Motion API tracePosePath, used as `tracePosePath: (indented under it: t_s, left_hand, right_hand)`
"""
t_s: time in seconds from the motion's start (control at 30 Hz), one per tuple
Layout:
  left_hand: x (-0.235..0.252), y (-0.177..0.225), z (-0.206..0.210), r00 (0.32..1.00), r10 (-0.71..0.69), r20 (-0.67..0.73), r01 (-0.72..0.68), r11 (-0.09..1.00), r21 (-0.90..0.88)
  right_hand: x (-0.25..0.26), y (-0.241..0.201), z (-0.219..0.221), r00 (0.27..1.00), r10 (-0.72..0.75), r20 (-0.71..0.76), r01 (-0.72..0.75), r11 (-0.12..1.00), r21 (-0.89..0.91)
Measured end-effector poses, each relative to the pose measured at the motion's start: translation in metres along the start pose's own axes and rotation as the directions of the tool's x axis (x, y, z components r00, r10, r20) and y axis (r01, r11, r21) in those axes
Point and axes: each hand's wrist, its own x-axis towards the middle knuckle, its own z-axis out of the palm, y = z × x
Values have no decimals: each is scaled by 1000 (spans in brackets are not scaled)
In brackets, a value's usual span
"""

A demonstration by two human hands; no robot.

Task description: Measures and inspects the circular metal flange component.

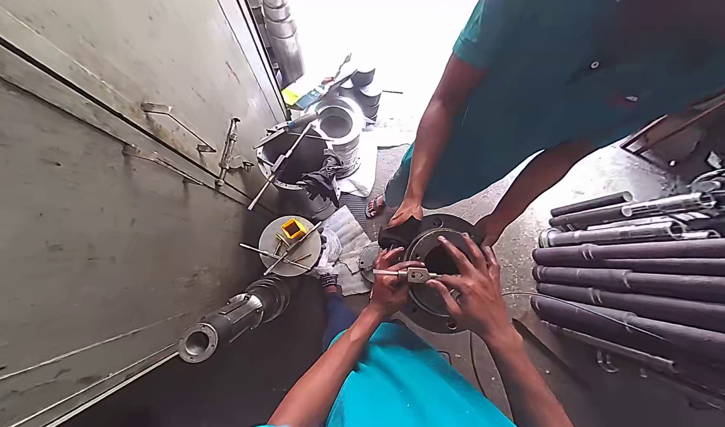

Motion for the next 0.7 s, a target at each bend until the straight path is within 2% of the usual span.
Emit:
tracePosePath:
  t_s: [0.07,0.13,0.23,0.3,0.4,0.47,0.53,0.6,0.67,0.7]
  left_hand:
    - [1,3,0,1000,14,-6,-14,999,46]
    - [1,4,-1,1000,19,-8,-18,997,74]
    - [1,9,-2,999,-46,-21,48,995,86]
    - [2,5,-2,1000,7,-22,-5,995,100]
    - [-2,1,0,1000,6,-11,-5,997,76]
    - [0,0,0,1000,25,-9,-24,998,64]
    - [0,0,0,1000,27,-7,-27,998,52]
    - [2,3,-2,1000,4,-7,-3,999,47]
    - [2,4,-4,1000,14,15,-15,998,56]
    - [2,2,-3,1000,15,11,-16,998,60]
  right_hand:
    - [7,-4,2,994,114,0,-114,993,-13]
    - [20,-20,11,992,124,22,-125,992,25]
    - [16,-43,22,993,-95,70,85,988,130]
    - [-5,-33,15,983,-175,56,167,977,129]
    - [-18,9,7,1000,20,10,-21,999,30]
    - [3,10,10,994,111,9,-111,994,14]
    - [21,-14,17,999,39,29,-41,996,78]
    - [19,-30,17,989,-117,89,102,983,153]
    - [-2,-21,9,969,-220,111,198,964,179]
    - [-10,-9,4,973,-212,95,196,968,155]
